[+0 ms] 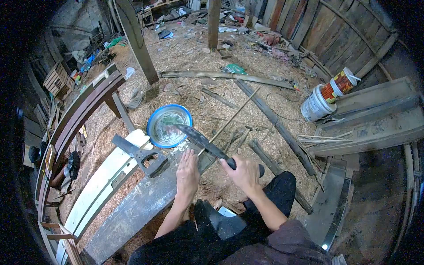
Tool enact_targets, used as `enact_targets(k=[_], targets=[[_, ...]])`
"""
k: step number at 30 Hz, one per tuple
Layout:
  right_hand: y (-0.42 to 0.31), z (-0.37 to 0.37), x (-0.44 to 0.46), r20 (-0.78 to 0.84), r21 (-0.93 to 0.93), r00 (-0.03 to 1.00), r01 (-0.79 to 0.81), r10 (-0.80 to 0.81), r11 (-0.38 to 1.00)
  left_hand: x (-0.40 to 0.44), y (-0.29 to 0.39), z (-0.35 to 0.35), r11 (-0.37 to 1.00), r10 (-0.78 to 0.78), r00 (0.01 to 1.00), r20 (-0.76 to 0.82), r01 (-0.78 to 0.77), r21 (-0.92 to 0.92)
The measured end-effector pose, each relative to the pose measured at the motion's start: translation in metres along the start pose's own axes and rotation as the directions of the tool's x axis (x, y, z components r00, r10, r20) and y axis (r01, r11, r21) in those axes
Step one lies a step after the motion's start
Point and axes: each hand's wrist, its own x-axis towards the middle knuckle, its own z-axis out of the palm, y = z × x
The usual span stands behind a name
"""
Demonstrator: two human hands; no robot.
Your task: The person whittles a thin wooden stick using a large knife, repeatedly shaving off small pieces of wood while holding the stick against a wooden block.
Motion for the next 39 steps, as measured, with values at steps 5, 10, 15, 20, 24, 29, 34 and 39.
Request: enact_targets(k=[5,10,15,20,24,29,34,39], targets=[[-0.004,0.0,-0.011,-0.013,-0.008,0.998,0.06,-0.06,0.998,-0.001,0.001,0.0,0.998,-0.043,0.999,-0.019,0.042,-0.051],[0.009,-0.002,0.006,-0.075,-0.025,0.997,-0.001,-0.001,1.0,0.0,0.001,0.001,1.0,-0.011,1.0,-0.001,0.011,-0.015],[0.009,0.015,-0.008,-0.105,-0.03,0.994,0.006,-0.009,1.0,0.0,0.006,-0.005,0.998,-0.036,0.999,-0.023,0.035,-0.045],[0.044,-0.014,0.017,0.431,0.293,0.902,-0.118,-0.02,0.949,-0.002,0.004,-0.004,0.999,-0.033,0.999,-0.021,0.032,-0.027],[0.051,-0.021,0.028,0.734,0.341,0.675,-0.268,-0.077,0.901,-0.001,0.005,-0.003,0.999,-0.036,0.999,-0.021,0.036,-0.016],[0.045,0.002,0.006,0.485,0.176,0.873,-0.037,-0.054,0.984,-0.002,0.004,-0.002,0.998,-0.046,0.998,-0.032,0.045,-0.034],[0.049,0.011,-0.011,0.239,-0.079,0.971,0.044,-0.024,0.996,-0.004,0.006,-0.003,1.0,-0.013,1.0,-0.016,0.013,-0.002],[0.047,0.017,-0.017,0.355,0.329,0.935,-0.112,-0.013,0.938,-0.003,0.013,-0.006,1.0,0.003,1.0,-0.029,-0.002,0.011]])
